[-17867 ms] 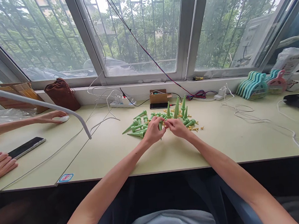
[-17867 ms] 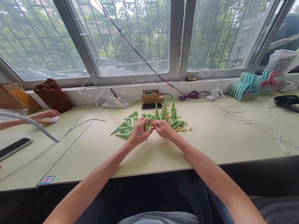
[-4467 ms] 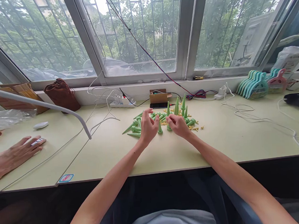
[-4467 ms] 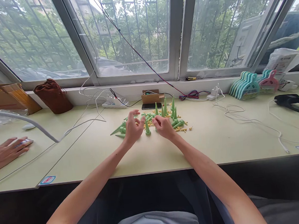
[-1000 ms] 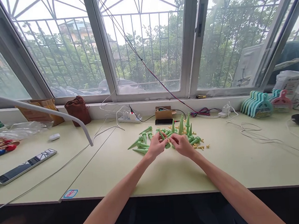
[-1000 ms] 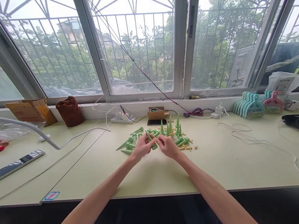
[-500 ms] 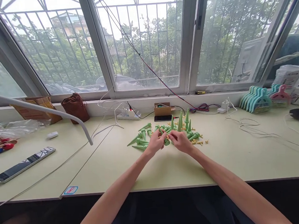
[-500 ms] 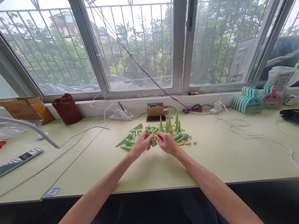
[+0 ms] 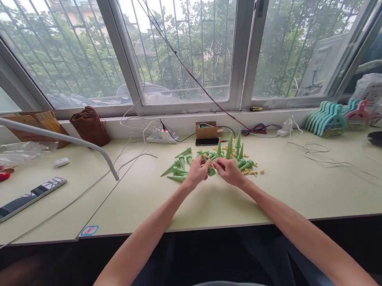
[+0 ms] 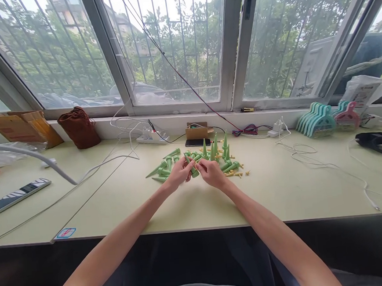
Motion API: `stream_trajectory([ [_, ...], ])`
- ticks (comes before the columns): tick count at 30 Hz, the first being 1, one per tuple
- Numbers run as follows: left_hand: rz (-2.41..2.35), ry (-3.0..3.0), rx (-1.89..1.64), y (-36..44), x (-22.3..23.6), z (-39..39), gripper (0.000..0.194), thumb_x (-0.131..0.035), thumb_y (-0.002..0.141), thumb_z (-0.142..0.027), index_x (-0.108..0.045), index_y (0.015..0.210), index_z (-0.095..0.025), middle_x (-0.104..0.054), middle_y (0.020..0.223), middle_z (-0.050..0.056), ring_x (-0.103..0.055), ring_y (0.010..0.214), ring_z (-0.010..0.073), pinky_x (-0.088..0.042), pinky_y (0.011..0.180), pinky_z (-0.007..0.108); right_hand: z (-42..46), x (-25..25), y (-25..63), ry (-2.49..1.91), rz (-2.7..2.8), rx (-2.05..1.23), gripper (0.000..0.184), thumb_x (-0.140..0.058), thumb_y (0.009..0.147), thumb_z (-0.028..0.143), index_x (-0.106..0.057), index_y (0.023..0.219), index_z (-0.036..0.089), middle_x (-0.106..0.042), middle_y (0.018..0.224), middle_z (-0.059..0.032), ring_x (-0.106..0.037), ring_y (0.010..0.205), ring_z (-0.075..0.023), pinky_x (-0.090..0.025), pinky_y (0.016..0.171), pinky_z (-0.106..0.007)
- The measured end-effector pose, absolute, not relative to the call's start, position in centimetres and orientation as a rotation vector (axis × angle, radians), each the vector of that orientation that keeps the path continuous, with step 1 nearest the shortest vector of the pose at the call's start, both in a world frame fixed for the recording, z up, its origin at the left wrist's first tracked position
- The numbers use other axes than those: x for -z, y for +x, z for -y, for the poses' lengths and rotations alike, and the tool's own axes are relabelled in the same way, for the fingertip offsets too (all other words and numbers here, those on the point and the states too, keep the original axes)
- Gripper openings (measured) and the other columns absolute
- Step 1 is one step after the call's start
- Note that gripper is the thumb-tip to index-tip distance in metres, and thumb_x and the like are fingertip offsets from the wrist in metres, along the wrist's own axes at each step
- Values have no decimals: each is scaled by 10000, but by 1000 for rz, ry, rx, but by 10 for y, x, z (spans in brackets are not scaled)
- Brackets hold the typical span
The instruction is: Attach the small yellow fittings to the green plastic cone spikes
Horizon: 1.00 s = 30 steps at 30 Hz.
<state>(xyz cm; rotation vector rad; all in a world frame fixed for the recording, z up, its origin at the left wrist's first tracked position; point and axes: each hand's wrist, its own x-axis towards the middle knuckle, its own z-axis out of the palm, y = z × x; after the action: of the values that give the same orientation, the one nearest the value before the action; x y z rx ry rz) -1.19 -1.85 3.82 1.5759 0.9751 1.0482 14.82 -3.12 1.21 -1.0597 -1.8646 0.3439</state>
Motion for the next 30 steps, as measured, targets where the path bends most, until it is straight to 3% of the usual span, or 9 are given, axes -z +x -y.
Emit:
stream_trajectory([
  [13, -1058, 2097, -1166, -13, -30, 18, 236, -452, 935, -378, -504, 803, -190, -579, 646, -9, -482, 485, 98, -375, 502, 224, 28, -9, 149, -1054, 1875, -380, 330, -429, 935, 368, -422, 651, 199, -429, 557, 28, -339, 519, -108, -283, 527, -255],
  [18, -1065, 2137, -1153, -12, -35, 23, 359, -407, 955, -464, -457, 718, -200, -502, 556, -25, -486, 478, 117, -378, 518, 239, 26, -8, 150, -1079, 1857, -387, 324, -433, 929, 351, -424, 644, 196, -435, 550, 29, -356, 512, -107, -281, 527, -254],
  [23, -1008, 2195, -1169, -13, -39, 26, 448, -371, 952, -556, -460, 704, -194, -530, 625, -5, -495, 502, 118, -406, 552, 261, 26, -8, 150, -1091, 1833, -384, 322, -425, 928, 353, -435, 649, 195, -448, 557, 25, -366, 514, -109, -288, 528, -253],
  [27, -924, 2174, -1159, -14, -36, 23, 569, -218, 973, -594, -562, 793, -177, -532, 570, -7, -516, 489, 124, -448, 629, 286, 26, -10, 150, -1096, 1817, -382, 327, -424, 928, 368, -433, 649, 198, -432, 547, 27, -370, 511, -112, -290, 526, -253],
  [30, -892, 2016, -1175, -14, -34, 21, 685, -112, 960, -629, -611, 872, -169, -540, 520, -6, -514, 451, 132, -446, 585, 282, 27, -11, 150, -1100, 1805, -377, 330, -418, 933, 378, -444, 659, 197, -431, 547, 27, -368, 511, -114, -290, 527, -254],
])
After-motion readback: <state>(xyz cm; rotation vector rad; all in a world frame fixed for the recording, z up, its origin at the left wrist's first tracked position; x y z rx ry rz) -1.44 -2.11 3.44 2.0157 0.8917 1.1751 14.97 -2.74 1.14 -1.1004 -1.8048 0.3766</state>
